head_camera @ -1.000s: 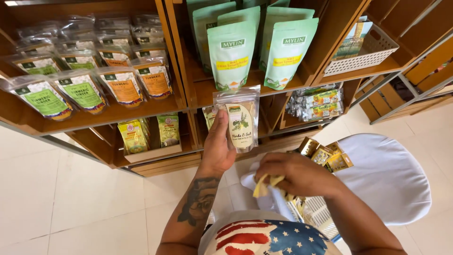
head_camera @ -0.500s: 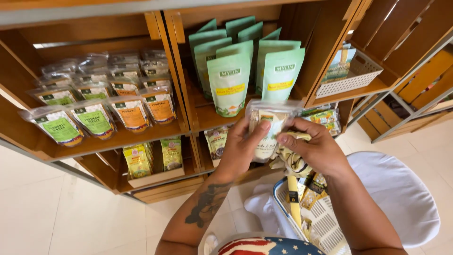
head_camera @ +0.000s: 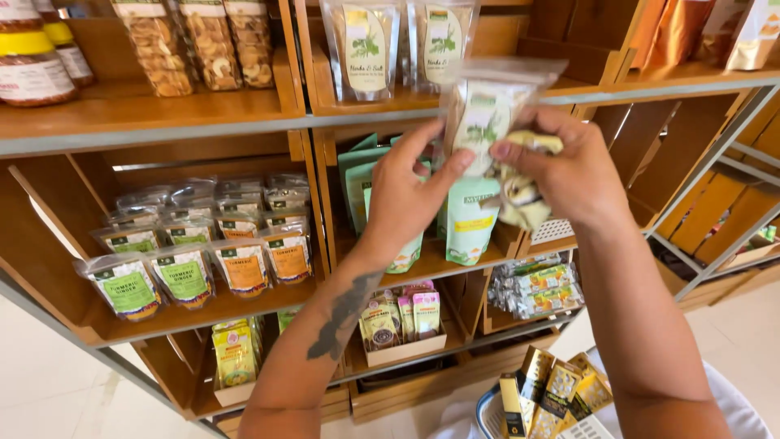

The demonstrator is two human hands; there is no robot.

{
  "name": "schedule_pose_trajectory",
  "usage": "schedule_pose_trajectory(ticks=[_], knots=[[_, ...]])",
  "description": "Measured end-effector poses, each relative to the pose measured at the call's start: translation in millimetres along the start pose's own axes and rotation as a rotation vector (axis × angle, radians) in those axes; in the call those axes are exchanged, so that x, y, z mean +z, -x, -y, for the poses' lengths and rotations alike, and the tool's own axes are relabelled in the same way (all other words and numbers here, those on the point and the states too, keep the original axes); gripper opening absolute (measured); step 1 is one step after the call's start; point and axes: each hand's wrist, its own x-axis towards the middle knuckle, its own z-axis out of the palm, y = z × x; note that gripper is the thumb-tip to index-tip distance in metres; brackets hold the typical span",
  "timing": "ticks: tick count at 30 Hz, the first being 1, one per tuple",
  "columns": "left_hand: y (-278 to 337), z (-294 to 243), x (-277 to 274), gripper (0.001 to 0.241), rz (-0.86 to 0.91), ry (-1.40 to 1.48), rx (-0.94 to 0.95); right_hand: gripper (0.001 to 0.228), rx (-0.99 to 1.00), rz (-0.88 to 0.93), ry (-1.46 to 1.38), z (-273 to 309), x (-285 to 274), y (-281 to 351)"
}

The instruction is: Restocking and tidying various packaged food products from a basket onto wooden grocery store shelves.

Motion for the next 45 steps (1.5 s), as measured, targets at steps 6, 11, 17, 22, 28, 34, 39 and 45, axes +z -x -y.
schedule_pose_trajectory(ticks=[6,11,17,22,28,34,39,45], knots=[[-66.8,-2.3,-1.4,0.048,-0.011,-0.092,0.034,0.024,-0.027,0.069,-0.225,4.5,3.3,-68.5],[-91.7,3.6,3.6,0.045,0.011,-0.218,-0.038,0.023,-0.175,-0.011,0.022,-10.5,15.3,-98.9],[-92.8,37.6,14.0,0.051,-0.016,-0.415,0.009,0.024,-0.045,0.027,0.016,-32.2,20.6,-112.9],[-92.8,34.2,16.1,0.053,-0.029,-0.442,0.059,0.046,0.112,0.054,0.016,-22.1,19.6,-117.1],[-98.7,46.2,17.8,0.070,0.054,-0.506,0.111,0.061,0.278,0.126,0.056,-28.5,21.5,-134.2],[-103.3,54.2,19.2,0.070,0.065,-0.583,0.055,0.053,0.252,0.135,0.095,-30.8,28.6,-141.3],[-94.0,48.1,15.3,0.083,0.041,-0.602,0.172,0.041,0.160,0.107,0.122,-37.5,24.0,-131.0],[-95.6,50.5,19.9,0.059,0.002,-0.645,0.248,0.031,0.115,0.092,0.189,-28.6,31.4,-121.3]])
